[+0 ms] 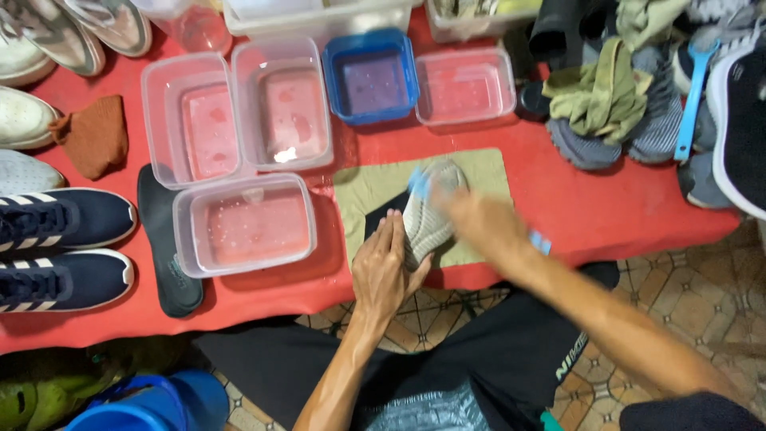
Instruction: The person wipes a black sneaker with a cloth, then uses a blue brush dipped in soapy water to scrub the white sole. The person repeatedly dips the brush and scrubs the sole surface, focusing on the tread pattern.
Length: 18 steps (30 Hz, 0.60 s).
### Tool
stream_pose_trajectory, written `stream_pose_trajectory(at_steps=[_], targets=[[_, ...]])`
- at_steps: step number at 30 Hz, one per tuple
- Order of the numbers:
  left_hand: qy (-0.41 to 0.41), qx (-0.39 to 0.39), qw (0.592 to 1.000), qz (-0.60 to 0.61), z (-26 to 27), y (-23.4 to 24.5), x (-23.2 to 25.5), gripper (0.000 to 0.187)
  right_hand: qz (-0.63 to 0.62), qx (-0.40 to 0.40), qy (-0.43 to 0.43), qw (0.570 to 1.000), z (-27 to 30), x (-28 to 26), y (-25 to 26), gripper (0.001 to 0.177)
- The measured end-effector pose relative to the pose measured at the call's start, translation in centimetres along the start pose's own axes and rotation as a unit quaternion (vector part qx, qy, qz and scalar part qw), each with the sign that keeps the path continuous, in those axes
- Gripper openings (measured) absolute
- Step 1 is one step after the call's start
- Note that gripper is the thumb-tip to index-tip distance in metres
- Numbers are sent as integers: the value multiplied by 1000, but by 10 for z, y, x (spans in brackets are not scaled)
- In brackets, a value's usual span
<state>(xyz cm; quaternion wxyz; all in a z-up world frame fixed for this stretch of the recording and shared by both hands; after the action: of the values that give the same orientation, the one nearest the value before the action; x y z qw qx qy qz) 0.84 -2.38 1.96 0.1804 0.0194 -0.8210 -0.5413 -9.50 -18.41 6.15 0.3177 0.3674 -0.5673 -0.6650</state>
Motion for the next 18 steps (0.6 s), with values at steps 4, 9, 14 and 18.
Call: stream_pose_trajectory(at_steps=[4,9,14,18], targets=[[2,-14,1000,7,1,-6,-3,79,28,-42,-9,999,-14,4,-21,62],[4,-4,1000,-2,-2,-3,-2,78,-1,-85,-117,990,14,-36,-19,69],[6,2,1000,5,-2,-6,-4,78,-26,-61,-157,985,-13,-24,-14,63],[2,-1,1000,2,-3,2,-1,78,-53,-106,-174,978,16,-69,6,64]])
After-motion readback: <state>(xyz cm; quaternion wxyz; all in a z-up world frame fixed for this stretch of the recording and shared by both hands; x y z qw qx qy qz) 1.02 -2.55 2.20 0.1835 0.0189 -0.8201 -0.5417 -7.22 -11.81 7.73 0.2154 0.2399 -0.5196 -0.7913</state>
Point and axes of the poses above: each hand's wrist, its own z-axis away from the middle knuckle, its own y-axis out of the back of the hand, x = y × z, the point moved 2 cm from there along -z, towards the middle knuckle, and after that the axes turned 10 degrees about -y, right-handed, at the moved point
